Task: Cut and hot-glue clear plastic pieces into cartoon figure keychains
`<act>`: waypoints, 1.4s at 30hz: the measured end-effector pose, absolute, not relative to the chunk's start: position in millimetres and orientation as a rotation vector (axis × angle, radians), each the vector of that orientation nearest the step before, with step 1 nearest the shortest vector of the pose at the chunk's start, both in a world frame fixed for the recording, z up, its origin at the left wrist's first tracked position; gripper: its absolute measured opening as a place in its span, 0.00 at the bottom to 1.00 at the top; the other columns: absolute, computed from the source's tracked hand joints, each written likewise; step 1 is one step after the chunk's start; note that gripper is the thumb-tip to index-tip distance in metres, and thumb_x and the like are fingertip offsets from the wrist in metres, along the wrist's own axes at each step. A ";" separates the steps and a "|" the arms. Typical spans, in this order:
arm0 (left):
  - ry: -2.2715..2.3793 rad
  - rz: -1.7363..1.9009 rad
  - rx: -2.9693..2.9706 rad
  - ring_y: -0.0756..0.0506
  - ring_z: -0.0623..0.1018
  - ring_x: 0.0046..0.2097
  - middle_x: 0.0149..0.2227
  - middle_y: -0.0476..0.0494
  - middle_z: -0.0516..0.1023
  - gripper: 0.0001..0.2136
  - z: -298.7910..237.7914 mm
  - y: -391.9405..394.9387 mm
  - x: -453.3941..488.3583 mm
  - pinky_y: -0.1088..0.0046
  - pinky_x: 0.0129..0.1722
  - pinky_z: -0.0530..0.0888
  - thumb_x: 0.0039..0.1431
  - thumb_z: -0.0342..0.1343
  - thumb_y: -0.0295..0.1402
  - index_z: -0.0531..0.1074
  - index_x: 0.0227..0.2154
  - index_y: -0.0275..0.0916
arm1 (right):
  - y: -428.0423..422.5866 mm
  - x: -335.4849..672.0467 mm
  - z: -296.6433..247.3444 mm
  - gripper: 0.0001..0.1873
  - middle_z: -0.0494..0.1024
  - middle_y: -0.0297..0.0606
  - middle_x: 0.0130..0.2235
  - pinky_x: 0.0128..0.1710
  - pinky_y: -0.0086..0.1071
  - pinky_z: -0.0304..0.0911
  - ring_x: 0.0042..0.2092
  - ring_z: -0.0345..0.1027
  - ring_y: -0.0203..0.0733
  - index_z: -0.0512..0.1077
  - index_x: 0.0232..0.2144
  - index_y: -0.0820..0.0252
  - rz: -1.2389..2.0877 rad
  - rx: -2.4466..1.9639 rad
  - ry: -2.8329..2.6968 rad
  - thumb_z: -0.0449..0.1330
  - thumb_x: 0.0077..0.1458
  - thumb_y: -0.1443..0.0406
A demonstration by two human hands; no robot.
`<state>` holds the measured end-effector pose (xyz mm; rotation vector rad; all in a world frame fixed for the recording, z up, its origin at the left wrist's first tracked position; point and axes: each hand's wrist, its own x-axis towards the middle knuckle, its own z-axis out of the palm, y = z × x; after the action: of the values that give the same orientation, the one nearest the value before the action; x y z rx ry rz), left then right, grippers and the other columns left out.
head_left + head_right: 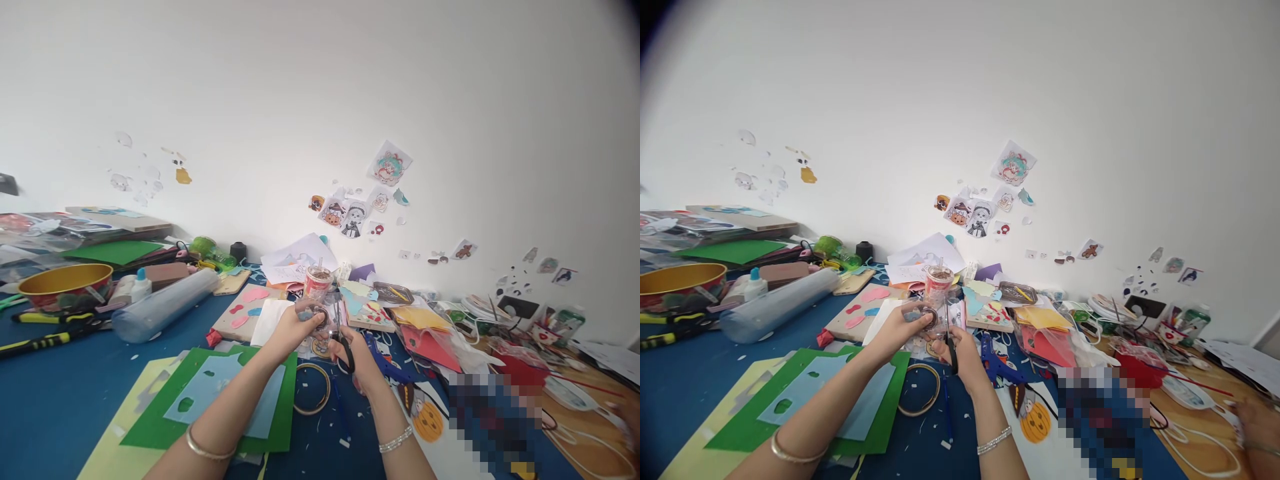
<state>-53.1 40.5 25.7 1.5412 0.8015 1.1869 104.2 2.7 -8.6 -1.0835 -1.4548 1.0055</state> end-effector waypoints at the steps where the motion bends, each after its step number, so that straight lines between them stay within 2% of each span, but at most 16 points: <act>1: 0.803 1.183 1.541 0.46 0.77 0.30 0.37 0.42 0.77 0.17 25.4 40.4 -52.7 0.71 0.28 0.77 0.45 0.60 0.44 0.73 0.32 0.35 | 3.4 104.1 -8.9 0.16 0.68 0.28 0.19 0.24 0.28 0.57 0.23 0.60 0.35 0.71 0.28 0.61 1.006 -1.077 -1.450 0.67 0.39 0.57; 8: 0.763 1.153 1.463 0.46 0.78 0.26 0.30 0.44 0.77 0.18 26.4 39.3 -53.0 0.70 0.27 0.77 0.44 0.60 0.43 0.72 0.34 0.35 | 18.9 104.9 -26.7 0.25 0.67 0.26 0.18 0.19 0.26 0.53 0.19 0.56 0.32 0.72 0.36 0.62 1.057 -1.028 -1.362 0.69 0.35 0.56; 12: 0.750 1.132 1.446 0.46 0.78 0.26 0.30 0.45 0.78 0.19 26.2 40.1 -53.6 0.68 0.28 0.77 0.44 0.60 0.43 0.71 0.36 0.35 | 18.1 103.6 -27.5 0.27 0.64 0.25 0.15 0.19 0.27 0.53 0.17 0.54 0.32 0.71 0.40 0.64 1.050 -1.018 -1.382 0.67 0.38 0.55; 15: 0.772 1.136 1.510 0.44 0.79 0.28 0.32 0.43 0.78 0.18 26.1 41.1 -54.5 0.66 0.31 0.77 0.46 0.59 0.44 0.71 0.36 0.36 | 14.3 102.6 -23.9 0.30 0.66 0.26 0.16 0.20 0.28 0.55 0.18 0.57 0.33 0.69 0.45 0.64 1.038 -0.979 -1.411 0.67 0.40 0.55; 17: 0.823 1.175 1.622 0.41 0.79 0.35 0.35 0.41 0.79 0.16 26.2 41.7 -55.1 0.64 0.36 0.76 0.46 0.58 0.43 0.73 0.34 0.36 | 12.9 103.1 -22.8 0.35 0.70 0.29 0.21 0.22 0.29 0.57 0.20 0.59 0.33 0.65 0.50 0.63 1.043 -0.957 -1.408 0.67 0.40 0.55; 20: 0.902 1.220 1.758 0.39 0.76 0.42 0.38 0.40 0.79 0.14 26.8 42.0 -55.7 0.64 0.44 0.72 0.47 0.58 0.41 0.75 0.32 0.36 | 13.0 104.5 -23.4 0.45 0.75 0.39 0.35 0.26 0.31 0.61 0.23 0.61 0.34 0.56 0.58 0.60 1.065 -0.931 -1.369 0.68 0.40 0.56; 23: 0.921 1.211 1.775 0.40 0.76 0.44 0.39 0.41 0.79 0.14 26.8 42.1 -55.5 0.64 0.45 0.72 0.48 0.57 0.41 0.75 0.33 0.37 | 13.6 104.5 -24.4 0.52 0.70 0.46 0.49 0.25 0.31 0.61 0.23 0.59 0.32 0.47 0.62 0.53 1.062 -0.932 -1.340 0.68 0.39 0.56; 25: 0.927 1.195 1.753 0.40 0.76 0.43 0.40 0.41 0.79 0.15 26.1 42.6 -55.5 0.64 0.44 0.72 0.48 0.56 0.41 0.75 0.34 0.36 | 13.4 103.4 -24.3 0.55 0.67 0.47 0.52 0.23 0.31 0.59 0.22 0.56 0.30 0.44 0.63 0.51 1.050 -0.957 -1.325 0.68 0.38 0.56; 27: 0.927 1.193 1.733 0.40 0.76 0.43 0.41 0.41 0.78 0.16 25.2 43.4 -55.8 0.64 0.43 0.73 0.48 0.56 0.42 0.74 0.35 0.36 | 12.9 102.0 -23.7 0.56 0.69 0.47 0.49 0.21 0.30 0.57 0.20 0.54 0.29 0.40 0.64 0.52 1.045 -0.981 -1.318 0.67 0.39 0.54; 29: 0.920 1.216 1.730 0.40 0.76 0.43 0.41 0.41 0.79 0.15 24.7 44.0 -56.5 0.65 0.43 0.73 0.47 0.57 0.41 0.74 0.35 0.36 | 12.3 101.0 -23.1 0.58 0.73 0.45 0.41 0.20 0.30 0.55 0.19 0.53 0.29 0.37 0.64 0.56 1.049 -0.992 -1.332 0.66 0.40 0.51; 32: 0.904 1.236 1.714 0.40 0.76 0.42 0.39 0.42 0.79 0.15 25.4 43.4 -57.2 0.65 0.42 0.74 0.46 0.59 0.41 0.75 0.34 0.36 | 11.7 100.4 -22.4 0.61 0.73 0.37 0.29 0.21 0.31 0.56 0.18 0.54 0.32 0.32 0.64 0.61 1.056 -0.983 -1.361 0.65 0.41 0.49; 34: 0.890 1.211 1.673 0.40 0.77 0.39 0.38 0.42 0.79 0.15 26.4 42.3 -56.6 0.67 0.37 0.75 0.45 0.59 0.42 0.75 0.33 0.36 | 11.6 100.8 -21.9 0.63 0.71 0.33 0.24 0.22 0.32 0.57 0.18 0.58 0.35 0.29 0.64 0.63 1.054 -0.976 -1.381 0.64 0.41 0.48; 38: 0.822 1.126 1.570 0.43 0.77 0.33 0.39 0.39 0.77 0.17 25.9 41.2 -54.3 0.69 0.28 0.77 0.43 0.60 0.43 0.73 0.32 0.34 | 11.5 101.5 -20.1 0.67 0.70 0.31 0.21 0.23 0.33 0.59 0.21 0.63 0.41 0.26 0.63 0.66 1.049 -0.969 -1.422 0.64 0.39 0.45; 42: 0.775 1.094 1.532 0.44 0.77 0.32 0.36 0.40 0.77 0.18 23.6 42.5 -54.4 0.69 0.28 0.77 0.43 0.61 0.43 0.72 0.34 0.34 | 10.1 99.3 -17.7 0.64 0.70 0.30 0.20 0.21 0.32 0.58 0.18 0.60 0.38 0.30 0.63 0.66 1.028 -0.974 -1.375 0.65 0.40 0.48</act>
<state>-54.4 42.5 23.6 1.5322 0.7749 1.0942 99.3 10.1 -17.7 -0.9742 -1.3750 1.0277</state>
